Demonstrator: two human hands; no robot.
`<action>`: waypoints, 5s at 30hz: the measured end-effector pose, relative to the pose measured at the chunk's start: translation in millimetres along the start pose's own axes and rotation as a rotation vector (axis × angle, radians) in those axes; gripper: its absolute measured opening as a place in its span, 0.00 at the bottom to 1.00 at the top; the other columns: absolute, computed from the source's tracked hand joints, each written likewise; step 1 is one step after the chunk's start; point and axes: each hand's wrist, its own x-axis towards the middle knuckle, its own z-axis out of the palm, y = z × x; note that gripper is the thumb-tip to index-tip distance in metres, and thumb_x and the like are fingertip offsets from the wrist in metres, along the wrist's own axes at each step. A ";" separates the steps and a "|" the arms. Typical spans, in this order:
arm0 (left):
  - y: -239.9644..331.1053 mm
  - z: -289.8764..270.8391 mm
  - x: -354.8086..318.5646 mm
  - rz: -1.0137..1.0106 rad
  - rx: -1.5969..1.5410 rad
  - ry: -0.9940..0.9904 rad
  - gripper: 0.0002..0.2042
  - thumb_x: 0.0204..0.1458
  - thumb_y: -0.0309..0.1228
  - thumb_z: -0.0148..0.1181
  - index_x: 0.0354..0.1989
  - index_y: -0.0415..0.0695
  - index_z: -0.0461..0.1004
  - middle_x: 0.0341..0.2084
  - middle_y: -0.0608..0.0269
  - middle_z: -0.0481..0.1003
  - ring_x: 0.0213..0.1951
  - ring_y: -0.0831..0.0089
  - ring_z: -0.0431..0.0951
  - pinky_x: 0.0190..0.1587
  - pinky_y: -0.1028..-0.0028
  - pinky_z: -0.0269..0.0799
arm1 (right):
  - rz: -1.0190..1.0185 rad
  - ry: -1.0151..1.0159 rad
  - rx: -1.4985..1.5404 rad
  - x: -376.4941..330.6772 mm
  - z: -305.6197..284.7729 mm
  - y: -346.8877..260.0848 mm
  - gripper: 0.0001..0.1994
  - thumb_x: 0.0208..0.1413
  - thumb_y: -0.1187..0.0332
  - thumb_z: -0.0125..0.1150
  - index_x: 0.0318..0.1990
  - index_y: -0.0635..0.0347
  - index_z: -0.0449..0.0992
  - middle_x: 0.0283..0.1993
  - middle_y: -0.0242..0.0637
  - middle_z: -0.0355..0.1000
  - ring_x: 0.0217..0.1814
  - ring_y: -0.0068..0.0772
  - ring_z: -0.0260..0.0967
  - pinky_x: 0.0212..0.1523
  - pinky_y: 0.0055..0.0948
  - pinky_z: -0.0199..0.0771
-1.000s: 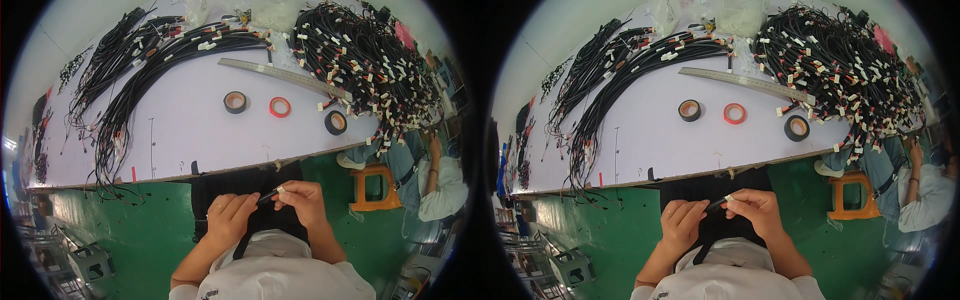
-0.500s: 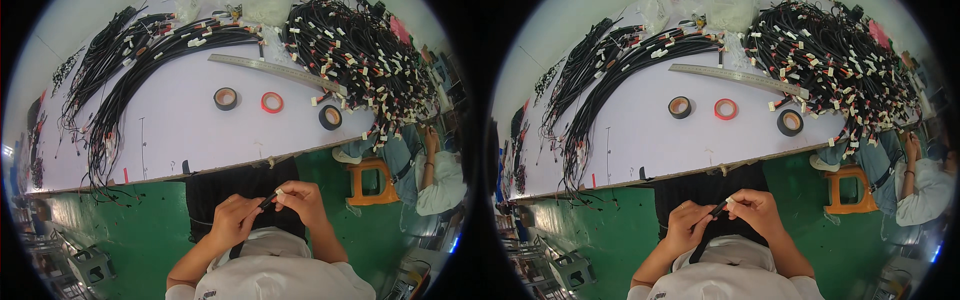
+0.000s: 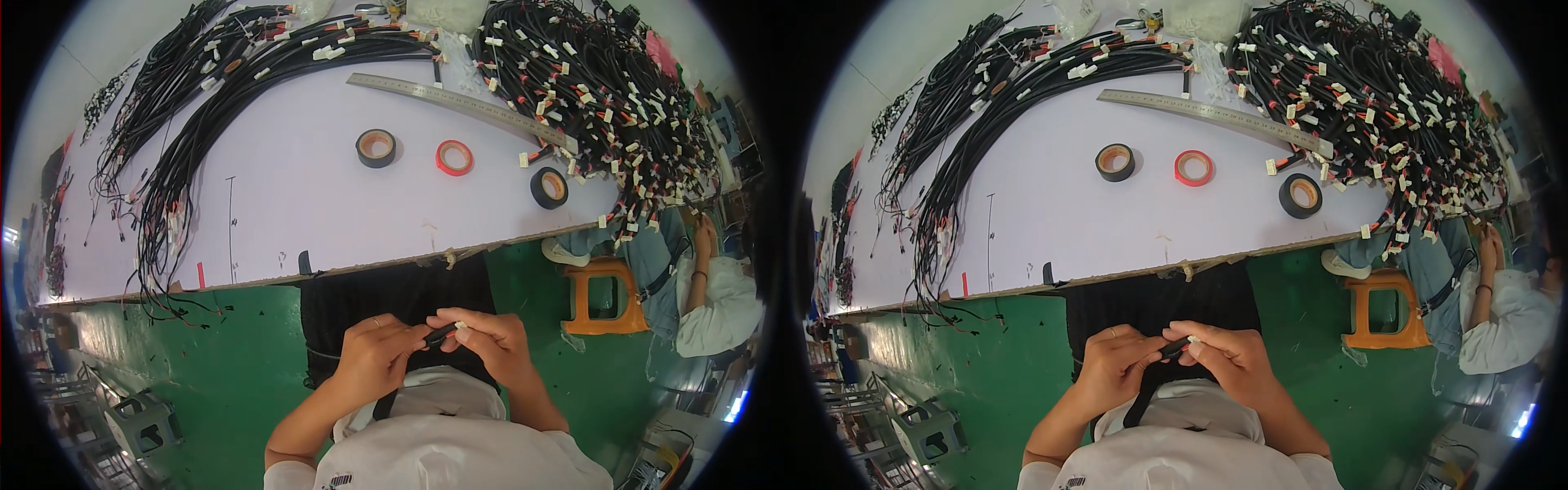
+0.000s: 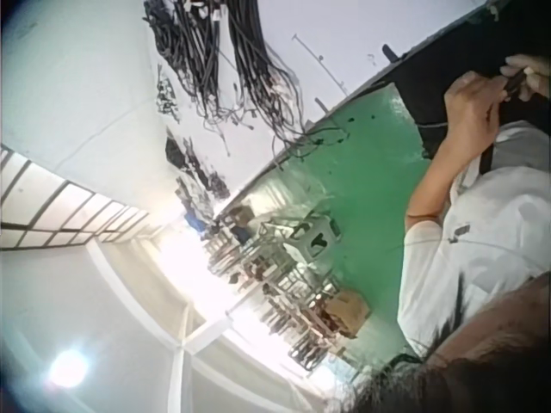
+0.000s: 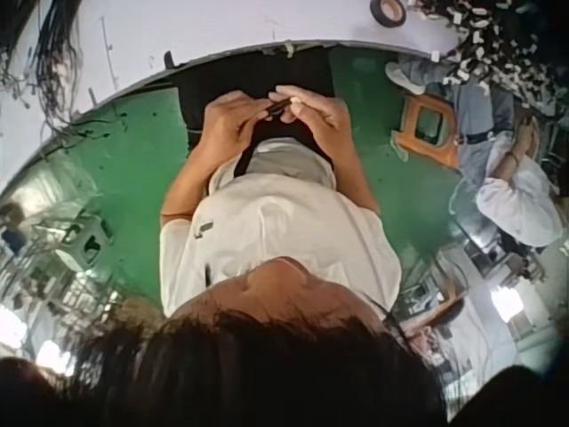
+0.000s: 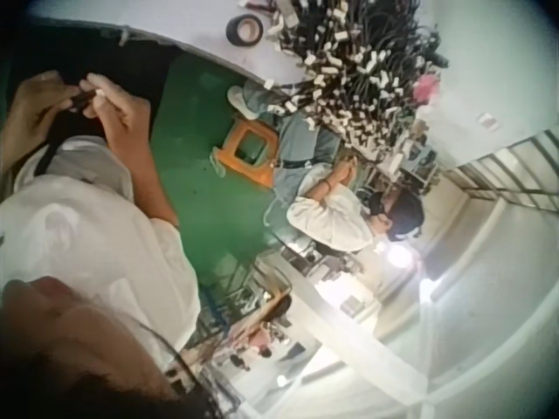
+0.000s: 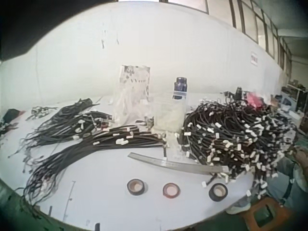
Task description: The person assembles a cable harness by hand, taping individual wires into a bundle with electrical tape.
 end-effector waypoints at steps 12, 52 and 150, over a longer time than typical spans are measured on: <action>-11.3 26.7 -10.0 -0.321 -0.537 0.024 0.14 0.49 0.22 0.58 0.46 0.39 0.69 0.29 0.60 0.78 0.29 0.67 0.75 0.37 0.76 0.69 | 0.020 0.064 0.254 -8.9 4.6 15.7 0.14 0.58 0.79 0.44 0.50 0.73 0.71 0.45 0.47 0.74 0.37 0.30 0.75 0.42 0.27 0.77; 1.1 5.9 8.8 -0.003 0.114 0.562 0.07 0.42 0.19 0.63 0.32 0.37 0.75 0.20 0.58 0.74 0.18 0.70 0.72 0.20 0.76 0.65 | -0.579 0.011 -1.225 151.1 -53.2 -59.6 0.24 0.43 0.75 0.59 0.52 0.60 0.68 0.56 0.43 0.63 0.57 0.47 0.58 0.57 0.37 0.59; 2.0 33.6 -50.7 -0.620 -0.897 0.224 0.09 0.55 0.27 0.57 0.41 0.36 0.72 0.30 0.58 0.77 0.32 0.75 0.78 0.35 0.78 0.72 | 0.349 -0.218 0.951 -7.4 31.4 62.9 0.24 0.45 0.78 0.46 0.54 0.61 0.58 0.48 0.39 0.64 0.49 0.29 0.63 0.49 0.28 0.65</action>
